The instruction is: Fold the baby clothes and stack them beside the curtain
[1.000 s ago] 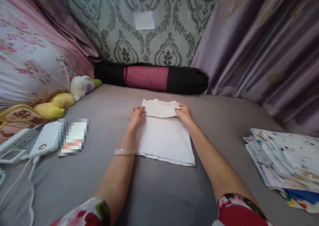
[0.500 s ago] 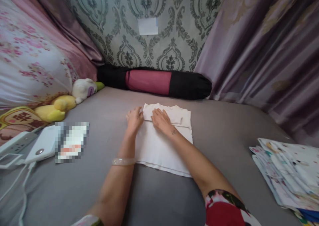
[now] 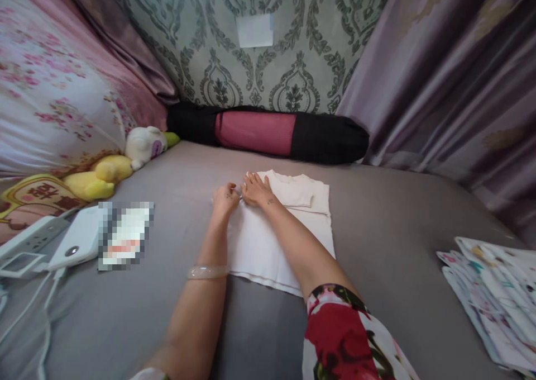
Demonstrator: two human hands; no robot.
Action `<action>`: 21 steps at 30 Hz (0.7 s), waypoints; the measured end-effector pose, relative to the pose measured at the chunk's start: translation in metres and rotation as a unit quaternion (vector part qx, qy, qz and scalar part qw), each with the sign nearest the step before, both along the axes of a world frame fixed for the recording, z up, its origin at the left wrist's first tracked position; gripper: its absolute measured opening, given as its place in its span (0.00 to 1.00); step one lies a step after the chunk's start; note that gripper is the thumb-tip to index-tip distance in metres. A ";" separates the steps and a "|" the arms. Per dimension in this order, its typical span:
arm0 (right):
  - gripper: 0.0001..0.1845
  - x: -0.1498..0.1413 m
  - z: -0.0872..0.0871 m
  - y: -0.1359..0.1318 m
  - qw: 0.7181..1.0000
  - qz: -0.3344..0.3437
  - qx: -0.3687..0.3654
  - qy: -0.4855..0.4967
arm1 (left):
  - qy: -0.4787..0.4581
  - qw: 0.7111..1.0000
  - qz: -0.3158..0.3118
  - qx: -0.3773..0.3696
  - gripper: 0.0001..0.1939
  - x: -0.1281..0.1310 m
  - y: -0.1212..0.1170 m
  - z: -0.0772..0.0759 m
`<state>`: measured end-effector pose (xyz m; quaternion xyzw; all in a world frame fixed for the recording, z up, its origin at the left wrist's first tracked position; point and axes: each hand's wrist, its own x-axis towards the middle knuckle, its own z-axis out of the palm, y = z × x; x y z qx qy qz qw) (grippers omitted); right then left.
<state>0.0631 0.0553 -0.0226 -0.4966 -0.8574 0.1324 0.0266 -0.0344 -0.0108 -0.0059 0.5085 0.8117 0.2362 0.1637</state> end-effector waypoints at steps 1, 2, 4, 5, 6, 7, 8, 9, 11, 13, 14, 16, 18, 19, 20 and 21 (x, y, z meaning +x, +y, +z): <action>0.31 -0.001 -0.002 0.001 1.000 0.000 0.012 0.003 | 0.001 1.000 -0.001 -0.001 0.17 0.000 0.000 0.001; 0.31 -0.002 -0.003 0.001 1.000 0.000 0.025 0.006 | 0.002 1.000 -0.002 -0.001 0.17 0.001 -0.001 0.002; 0.30 -0.002 -0.005 0.000 0.999 0.001 0.043 0.013 | 0.007 1.000 -0.007 0.005 0.18 0.003 -0.001 0.004; 0.30 -0.002 -0.004 -0.001 0.999 0.000 0.042 0.020 | 0.009 1.000 -0.013 0.011 0.18 0.004 0.000 0.005; 0.30 0.000 -0.002 -0.002 0.999 -0.002 0.037 0.031 | 0.010 1.000 -0.021 0.019 0.18 0.006 0.000 0.005; 0.31 0.002 0.000 -0.003 0.998 -0.006 0.032 0.046 | 0.011 0.999 -0.032 0.030 0.18 0.007 0.001 0.006; 0.31 0.006 0.003 -0.005 0.998 -0.013 0.032 0.061 | 0.011 0.998 -0.045 0.043 0.18 0.009 0.002 0.005; 0.31 0.011 0.006 -0.007 0.996 -0.023 0.038 0.073 | 0.011 0.997 -0.058 0.057 0.18 0.011 0.004 0.005; 0.31 0.027 0.011 -0.015 0.994 -0.051 0.057 0.078 | 0.014 0.993 -0.084 0.086 0.20 0.015 0.008 0.002; 0.31 0.047 0.013 -0.024 0.992 -0.083 0.070 0.057 | 0.027 0.987 -0.116 0.109 0.22 0.021 0.012 -0.001; 0.32 0.058 0.013 -0.029 0.992 -0.097 0.071 0.043 | 0.038 0.983 -0.137 0.115 0.22 0.025 0.015 -0.002; 0.32 0.077 0.011 -0.037 0.991 -0.115 0.065 0.014 | 0.066 0.973 -0.189 0.114 0.22 0.035 0.021 -0.004; 0.32 0.092 0.010 -0.043 0.992 -0.117 0.051 -0.010 | 0.105 0.959 -0.244 0.100 0.21 0.044 0.027 -0.005; 0.31 0.096 0.009 -0.045 0.992 -0.115 0.046 -0.016 | 0.128 0.950 -0.270 0.092 0.20 0.047 0.029 -0.006; 0.31 0.098 0.008 -0.046 0.993 -0.111 0.045 -0.018 | 0.150 0.941 -0.292 0.084 0.19 0.050 0.032 -0.008; 0.31 0.099 0.007 -0.047 0.993 -0.108 0.051 -0.019 | 0.170 0.933 -0.307 0.077 0.19 0.052 0.034 -0.010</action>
